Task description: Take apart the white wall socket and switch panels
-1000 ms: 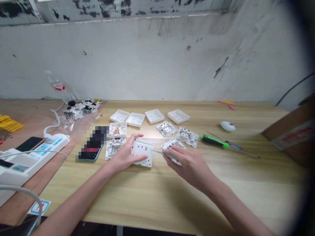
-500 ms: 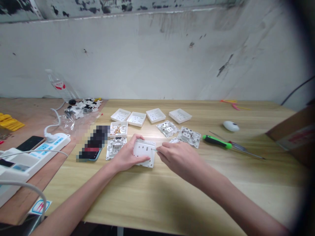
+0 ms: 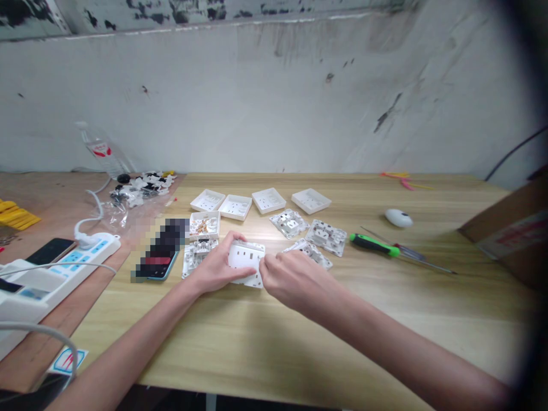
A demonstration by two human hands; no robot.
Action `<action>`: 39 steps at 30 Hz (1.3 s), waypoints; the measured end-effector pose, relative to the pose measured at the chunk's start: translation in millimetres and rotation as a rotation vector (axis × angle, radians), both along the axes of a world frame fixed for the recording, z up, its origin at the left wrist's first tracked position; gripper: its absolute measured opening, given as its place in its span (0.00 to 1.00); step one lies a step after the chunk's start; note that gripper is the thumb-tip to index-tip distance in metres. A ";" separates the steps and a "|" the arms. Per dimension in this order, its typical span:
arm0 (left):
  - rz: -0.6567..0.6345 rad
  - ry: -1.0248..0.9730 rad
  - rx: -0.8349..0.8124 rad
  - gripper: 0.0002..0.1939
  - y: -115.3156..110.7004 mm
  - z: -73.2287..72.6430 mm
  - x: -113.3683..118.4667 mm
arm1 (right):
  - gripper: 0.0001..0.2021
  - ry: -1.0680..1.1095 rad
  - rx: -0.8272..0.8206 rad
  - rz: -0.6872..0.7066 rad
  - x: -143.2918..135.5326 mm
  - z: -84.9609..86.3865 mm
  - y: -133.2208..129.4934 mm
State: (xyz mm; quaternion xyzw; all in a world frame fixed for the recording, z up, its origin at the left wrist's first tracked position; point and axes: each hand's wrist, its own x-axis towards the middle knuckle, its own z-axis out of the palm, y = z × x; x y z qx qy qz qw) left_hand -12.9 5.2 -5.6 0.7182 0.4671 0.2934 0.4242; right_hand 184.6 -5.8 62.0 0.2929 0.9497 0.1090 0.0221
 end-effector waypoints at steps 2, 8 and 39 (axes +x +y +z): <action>0.003 -0.005 -0.006 0.28 -0.1 -0.5 -0.6 | 0.10 0.021 -0.042 -0.049 -3.9 5.1 5.8; 0.078 0.010 0.043 0.27 -1.0 -6.5 -4.5 | 0.13 0.161 -0.061 -0.228 3.4 16.1 5.9; 0.124 0.105 0.228 0.10 -1.9 3.3 6.3 | 0.07 0.103 0.187 0.050 7.8 -39.4 -42.8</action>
